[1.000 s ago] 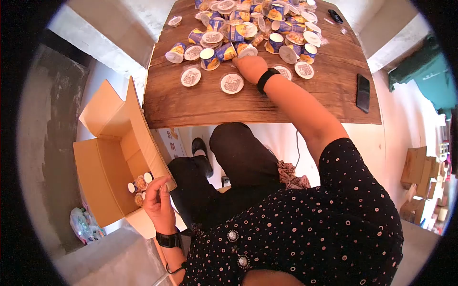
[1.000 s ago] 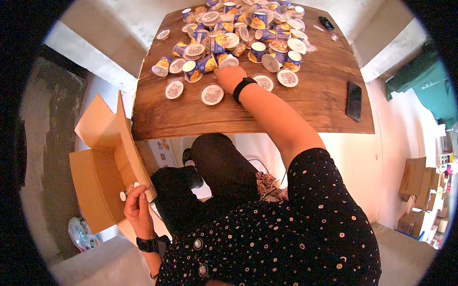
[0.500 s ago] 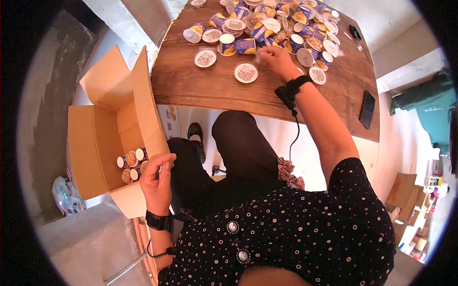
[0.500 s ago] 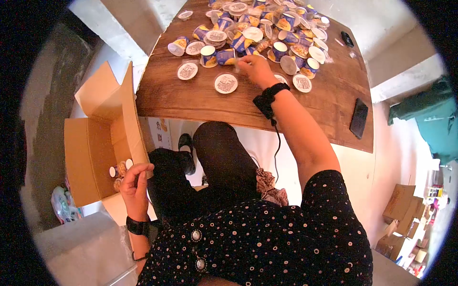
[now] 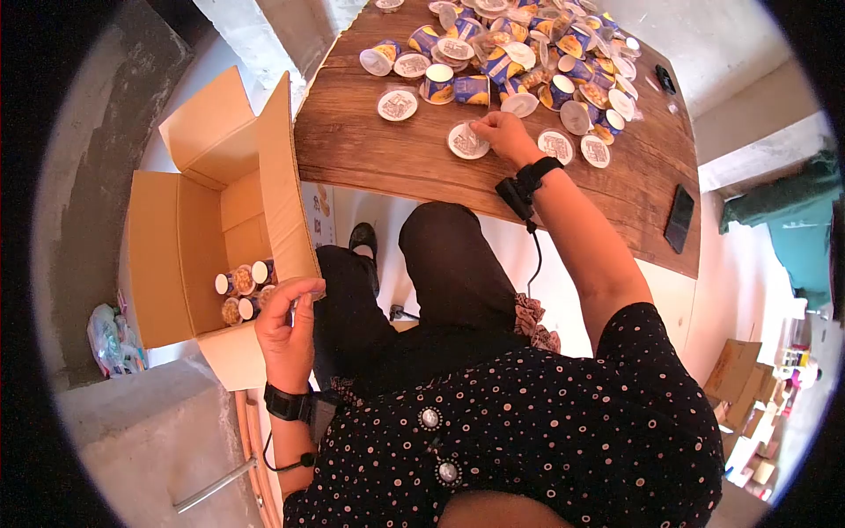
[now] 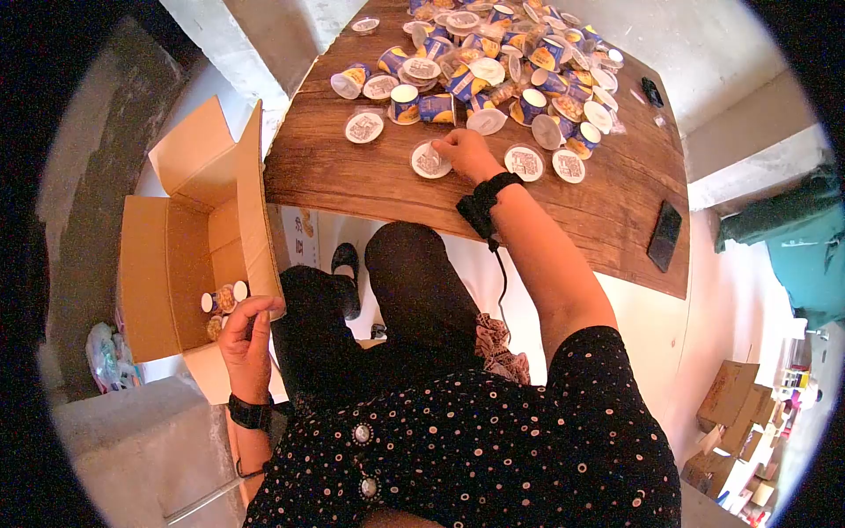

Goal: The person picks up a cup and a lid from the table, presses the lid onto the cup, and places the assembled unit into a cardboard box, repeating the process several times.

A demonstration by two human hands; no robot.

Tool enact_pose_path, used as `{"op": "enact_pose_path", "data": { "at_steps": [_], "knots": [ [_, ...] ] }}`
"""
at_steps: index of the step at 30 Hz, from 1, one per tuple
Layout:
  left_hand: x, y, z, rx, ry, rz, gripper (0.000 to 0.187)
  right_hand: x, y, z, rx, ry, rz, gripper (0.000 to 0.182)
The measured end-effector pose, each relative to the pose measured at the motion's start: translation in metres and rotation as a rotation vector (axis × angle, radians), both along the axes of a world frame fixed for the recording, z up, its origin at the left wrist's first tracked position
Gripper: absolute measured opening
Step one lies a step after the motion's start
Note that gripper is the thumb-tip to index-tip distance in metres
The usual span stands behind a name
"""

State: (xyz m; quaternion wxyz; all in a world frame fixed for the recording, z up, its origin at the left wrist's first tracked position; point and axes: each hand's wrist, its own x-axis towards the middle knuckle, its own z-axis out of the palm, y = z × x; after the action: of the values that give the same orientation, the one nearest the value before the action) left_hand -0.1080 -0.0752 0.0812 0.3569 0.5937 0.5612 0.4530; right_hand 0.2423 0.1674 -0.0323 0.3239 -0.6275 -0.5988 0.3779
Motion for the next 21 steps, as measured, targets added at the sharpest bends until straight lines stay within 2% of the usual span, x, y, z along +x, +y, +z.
{"op": "enact_pose_path", "data": {
  "at_steps": [2,4,8,11,13,15,16,17,18,20,21],
  "knots": [
    [-0.001,-0.001,-0.001,-0.01,-0.001,0.007,0.013,0.001,-0.001,-0.005,-0.039,0.013,-0.015,0.027],
    [0.0,0.0,0.0,-0.018,-0.003,0.007,0.012,0.003,-0.004,-0.007,0.163,-0.121,-0.009,0.025],
    [0.004,0.002,0.004,-0.007,0.002,-0.027,0.013,0.004,-0.01,-0.01,0.11,0.003,-0.058,0.027],
    [0.01,0.005,0.008,-0.06,-0.109,-0.082,0.016,0.005,-0.013,-0.01,0.057,0.004,0.031,0.025],
    [0.02,0.01,0.013,-0.115,-0.195,-0.116,0.02,-0.004,-0.029,0.006,-0.128,0.31,0.04,0.022],
    [0.031,0.026,0.017,-0.29,-0.375,-0.144,0.025,-0.021,-0.049,0.021,-0.118,0.4,0.085,0.021],
    [0.032,0.035,0.012,-0.342,-0.392,-0.198,0.036,-0.031,-0.061,0.03,-0.106,0.489,0.123,0.02],
    [0.038,0.042,0.01,-0.337,-0.39,-0.208,0.036,-0.042,-0.076,0.047,-0.137,0.469,0.165,0.014],
    [0.049,0.047,0.01,-0.406,-0.478,-0.173,0.042,-0.057,-0.094,0.063,-0.18,0.527,0.119,0.016],
    [0.066,0.056,0.0,-0.523,-0.612,-0.152,0.054,-0.077,-0.115,0.066,-0.164,0.644,0.182,0.016],
    [0.071,0.06,-0.01,-0.54,-0.709,-0.236,0.049,-0.086,-0.126,0.071,-0.174,0.636,0.191,0.016]
  ]
}}
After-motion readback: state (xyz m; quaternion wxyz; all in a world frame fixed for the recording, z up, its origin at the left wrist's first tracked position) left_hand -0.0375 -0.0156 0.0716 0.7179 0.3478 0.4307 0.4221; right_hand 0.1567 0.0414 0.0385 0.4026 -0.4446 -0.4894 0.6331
